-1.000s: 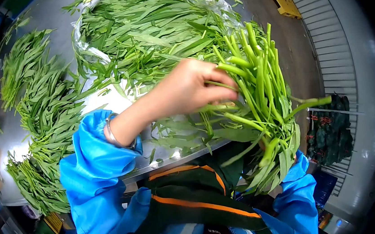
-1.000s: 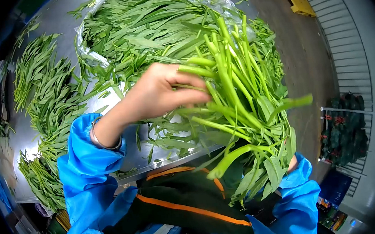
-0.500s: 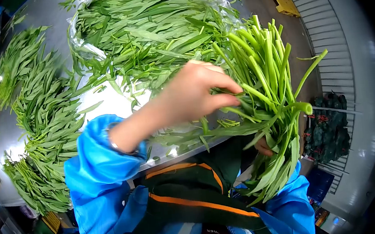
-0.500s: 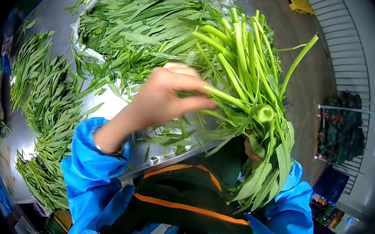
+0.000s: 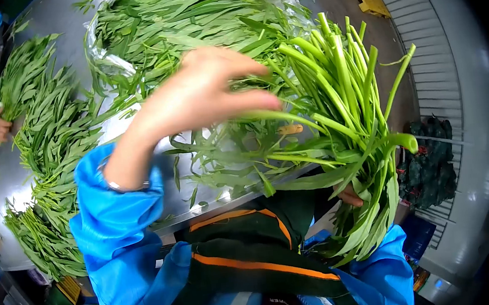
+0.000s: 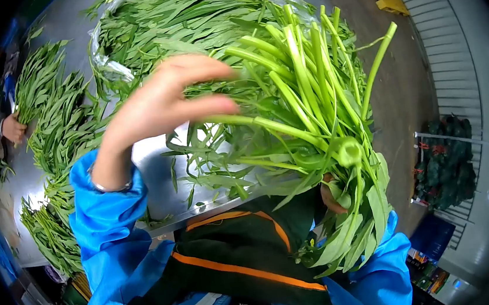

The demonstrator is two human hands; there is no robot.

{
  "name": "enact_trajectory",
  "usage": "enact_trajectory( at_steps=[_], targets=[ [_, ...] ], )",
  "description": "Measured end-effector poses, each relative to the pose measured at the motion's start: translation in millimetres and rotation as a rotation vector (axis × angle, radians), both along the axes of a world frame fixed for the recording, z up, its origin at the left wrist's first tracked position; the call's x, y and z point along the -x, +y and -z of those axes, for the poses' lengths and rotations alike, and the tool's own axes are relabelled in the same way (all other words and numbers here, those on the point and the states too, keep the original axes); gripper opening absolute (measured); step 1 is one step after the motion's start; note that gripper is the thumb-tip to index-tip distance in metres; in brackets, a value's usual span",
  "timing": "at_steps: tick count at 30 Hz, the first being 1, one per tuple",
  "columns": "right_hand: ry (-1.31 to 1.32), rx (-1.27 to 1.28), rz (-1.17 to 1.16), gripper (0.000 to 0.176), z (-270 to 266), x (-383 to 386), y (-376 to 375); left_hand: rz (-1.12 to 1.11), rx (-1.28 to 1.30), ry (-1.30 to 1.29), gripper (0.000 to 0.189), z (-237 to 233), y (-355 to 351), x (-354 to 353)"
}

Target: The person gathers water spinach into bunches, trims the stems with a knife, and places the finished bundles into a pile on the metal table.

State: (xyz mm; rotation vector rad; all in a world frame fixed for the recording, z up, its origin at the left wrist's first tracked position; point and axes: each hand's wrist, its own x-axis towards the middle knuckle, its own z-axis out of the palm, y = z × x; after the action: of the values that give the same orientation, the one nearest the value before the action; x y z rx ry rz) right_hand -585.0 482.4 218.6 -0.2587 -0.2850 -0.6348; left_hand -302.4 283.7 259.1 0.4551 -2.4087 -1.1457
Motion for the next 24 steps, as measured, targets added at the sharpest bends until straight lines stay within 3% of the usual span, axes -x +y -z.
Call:
enact_trajectory(
  at_steps=[2, 6, 7, 10, 14, 16, 20, 21, 22, 24],
  targets=[
    [-0.024, -0.094, 0.049, 0.059, 12, 5, 16, 0.16, -0.212, 0.164, 0.058, 7, 17, 19],
    [0.023, -0.175, 0.264, 0.055, 3, 0, 27, 0.375, -0.632, 0.187, 0.035, 9, 17, 33],
    [0.07, -0.155, 0.304, 0.055, 0, -1, 26, 0.294, -0.723, 0.154, 0.021, 9, 20, 31],
    [0.16, -0.242, 0.306, 0.042, -8, 1, 27, 0.228, -0.797, 0.154, 0.017, 14, 20, 27],
    [0.167, -0.198, 0.29, 0.045, 10, 8, 31, 0.016, -0.622, 0.204, 0.017, 17, 13, 20],
    [0.16, -0.17, 0.291, 0.048, 15, 10, 33, -0.113, -0.661, 0.244, 0.02, 13, 5, 6],
    [0.134, -0.172, 0.331, 0.046, 7, 10, 30, -0.591, -0.561, 0.404, 0.024, 37, -27, -32],
    [0.13, -0.171, 0.338, 0.046, 4, 9, 30, -0.703, -0.145, 0.204, 0.029, 46, -29, -40],
    [0.125, -0.167, 0.346, 0.046, 4, 9, 29, -0.922, 0.596, -0.113, 0.038, 49, -17, -37],
    [0.114, -0.168, 0.345, 0.045, 5, 9, 27, -0.65, 0.343, 0.024, 0.049, 46, 3, -26]
  ],
)
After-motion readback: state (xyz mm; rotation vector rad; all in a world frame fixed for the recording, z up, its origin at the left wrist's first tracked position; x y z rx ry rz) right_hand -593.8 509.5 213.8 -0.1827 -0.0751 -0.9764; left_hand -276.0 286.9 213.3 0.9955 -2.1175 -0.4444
